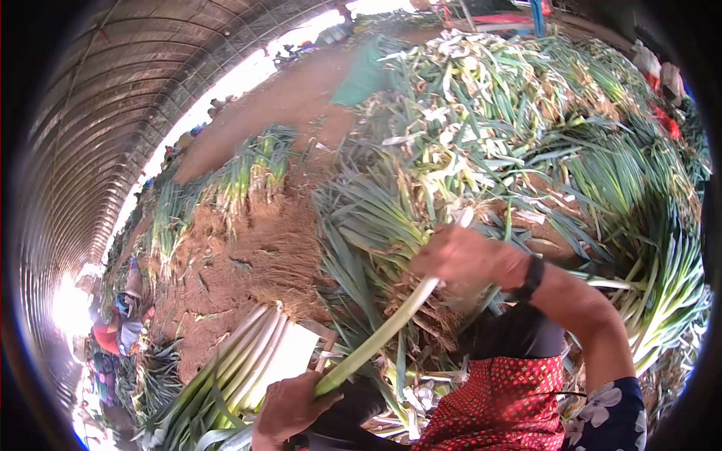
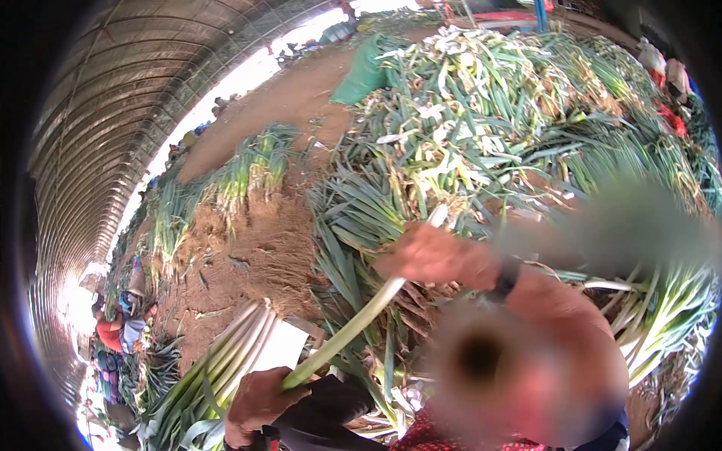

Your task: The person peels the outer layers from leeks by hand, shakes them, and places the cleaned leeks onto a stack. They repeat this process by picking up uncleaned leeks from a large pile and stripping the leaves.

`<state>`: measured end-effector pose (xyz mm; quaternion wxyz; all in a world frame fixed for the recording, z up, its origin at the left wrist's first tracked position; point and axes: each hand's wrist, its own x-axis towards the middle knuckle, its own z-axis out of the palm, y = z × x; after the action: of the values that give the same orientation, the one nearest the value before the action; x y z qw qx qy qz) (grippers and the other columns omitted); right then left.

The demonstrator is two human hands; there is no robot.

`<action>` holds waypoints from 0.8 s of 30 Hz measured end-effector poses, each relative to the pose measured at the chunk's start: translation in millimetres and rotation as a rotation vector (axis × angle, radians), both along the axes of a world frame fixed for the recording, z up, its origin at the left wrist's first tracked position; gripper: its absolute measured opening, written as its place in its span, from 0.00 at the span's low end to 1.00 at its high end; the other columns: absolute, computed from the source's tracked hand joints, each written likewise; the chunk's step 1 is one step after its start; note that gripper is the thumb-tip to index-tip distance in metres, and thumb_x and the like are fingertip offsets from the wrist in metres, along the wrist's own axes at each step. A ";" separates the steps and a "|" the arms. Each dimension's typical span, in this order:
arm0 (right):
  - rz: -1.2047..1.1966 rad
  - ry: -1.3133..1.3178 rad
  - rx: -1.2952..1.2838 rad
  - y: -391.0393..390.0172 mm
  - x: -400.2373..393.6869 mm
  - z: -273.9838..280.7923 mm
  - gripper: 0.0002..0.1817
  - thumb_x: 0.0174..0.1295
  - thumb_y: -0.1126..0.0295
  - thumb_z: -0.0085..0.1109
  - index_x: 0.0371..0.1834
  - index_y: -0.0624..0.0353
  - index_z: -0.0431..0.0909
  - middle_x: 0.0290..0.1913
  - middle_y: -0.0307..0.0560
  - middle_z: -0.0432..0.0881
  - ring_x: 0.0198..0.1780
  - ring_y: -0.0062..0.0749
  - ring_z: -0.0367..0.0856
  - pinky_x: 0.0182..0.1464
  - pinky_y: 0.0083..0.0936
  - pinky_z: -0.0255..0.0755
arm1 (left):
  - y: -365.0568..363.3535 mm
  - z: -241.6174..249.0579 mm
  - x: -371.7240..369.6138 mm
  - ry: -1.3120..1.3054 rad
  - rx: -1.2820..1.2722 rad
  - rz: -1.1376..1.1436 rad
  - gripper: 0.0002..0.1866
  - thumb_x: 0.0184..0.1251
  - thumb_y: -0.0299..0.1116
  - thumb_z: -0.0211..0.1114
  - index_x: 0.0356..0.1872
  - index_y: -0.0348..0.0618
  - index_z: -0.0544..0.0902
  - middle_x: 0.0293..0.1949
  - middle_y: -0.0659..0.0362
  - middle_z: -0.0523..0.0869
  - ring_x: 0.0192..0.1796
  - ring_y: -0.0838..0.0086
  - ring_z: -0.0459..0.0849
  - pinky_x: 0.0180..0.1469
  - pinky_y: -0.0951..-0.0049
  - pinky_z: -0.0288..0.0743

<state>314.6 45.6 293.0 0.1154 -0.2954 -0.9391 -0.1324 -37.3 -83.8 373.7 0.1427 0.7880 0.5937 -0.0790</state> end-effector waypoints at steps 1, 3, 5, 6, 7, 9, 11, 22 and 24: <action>0.015 0.000 0.015 3.4 8.1 13.7 0.13 0.50 0.71 0.60 0.41 0.56 0.75 0.29 0.42 0.77 0.34 0.32 0.82 0.41 0.32 0.77 | -1.2 7.4 -8.3 -0.077 -0.098 -0.030 0.19 0.61 0.47 0.69 0.44 0.43 0.81 0.31 0.51 0.86 0.35 0.54 0.86 0.39 0.57 0.77; -0.008 0.075 0.152 0.3 16.9 39.0 0.18 0.50 0.70 0.57 0.47 0.55 0.76 0.29 0.40 0.74 0.33 0.31 0.77 0.45 0.31 0.72 | -0.9 33.8 -10.6 -0.199 -0.319 -0.011 0.22 0.62 0.47 0.70 0.48 0.42 0.80 0.30 0.51 0.86 0.34 0.58 0.86 0.38 0.62 0.77; 0.049 0.098 0.258 -16.7 10.1 61.0 0.19 0.52 0.68 0.56 0.49 0.54 0.76 0.29 0.40 0.72 0.34 0.31 0.76 0.44 0.29 0.70 | 0.1 43.6 -23.9 -0.273 -0.390 -0.008 0.22 0.61 0.46 0.71 0.49 0.42 0.80 0.29 0.51 0.86 0.33 0.60 0.86 0.37 0.65 0.77; 0.092 0.121 0.356 -26.6 7.7 70.2 0.20 0.53 0.67 0.56 0.52 0.53 0.75 0.29 0.40 0.70 0.35 0.30 0.75 0.43 0.28 0.67 | -0.4 46.6 -31.4 -0.345 -0.469 -0.018 0.23 0.61 0.45 0.72 0.50 0.41 0.80 0.29 0.51 0.85 0.32 0.62 0.87 0.36 0.67 0.77; 0.092 0.088 0.330 -36.5 6.9 76.1 0.28 0.53 0.67 0.56 0.61 0.53 0.74 0.33 0.37 0.71 0.38 0.29 0.74 0.44 0.27 0.67 | -2.9 48.1 -38.3 -0.377 -0.431 -0.077 0.23 0.60 0.42 0.74 0.51 0.41 0.80 0.27 0.52 0.85 0.30 0.64 0.86 0.35 0.70 0.76; 0.120 0.112 0.347 -52.3 4.3 84.5 0.28 0.53 0.67 0.55 0.62 0.53 0.73 0.34 0.37 0.72 0.39 0.28 0.73 0.45 0.27 0.68 | -8.1 52.8 -43.7 -0.349 -0.394 -0.142 0.22 0.60 0.42 0.74 0.51 0.41 0.80 0.27 0.52 0.85 0.29 0.64 0.85 0.35 0.69 0.75; 0.130 0.123 0.339 -66.3 3.3 87.8 0.29 0.54 0.66 0.54 0.64 0.53 0.73 0.37 0.37 0.73 0.41 0.27 0.72 0.47 0.28 0.68 | -16.3 53.3 -48.7 -0.309 -0.364 -0.206 0.21 0.60 0.41 0.74 0.49 0.41 0.81 0.28 0.53 0.86 0.30 0.64 0.86 0.34 0.69 0.75; 0.169 0.329 0.212 -137.2 -14.8 70.8 0.30 0.51 0.64 0.63 0.62 0.47 0.77 0.49 0.37 0.77 0.45 0.31 0.77 0.48 0.32 0.71 | -32.1 48.4 -19.7 -0.310 -0.345 -0.300 0.26 0.61 0.42 0.73 0.57 0.41 0.78 0.29 0.51 0.86 0.30 0.62 0.86 0.34 0.68 0.76; 0.184 0.357 0.205 -142.7 -20.7 59.6 0.24 0.52 0.67 0.64 0.57 0.51 0.82 0.49 0.37 0.77 0.45 0.31 0.77 0.47 0.32 0.71 | -33.0 42.1 -17.6 -0.348 -0.328 -0.320 0.27 0.61 0.42 0.72 0.58 0.41 0.77 0.29 0.49 0.86 0.30 0.59 0.86 0.34 0.66 0.76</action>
<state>293.9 -97.1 352.6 0.3207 -0.2139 -0.9084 -0.1618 -54.8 -116.8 415.8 0.3538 0.8397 0.4077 -0.0591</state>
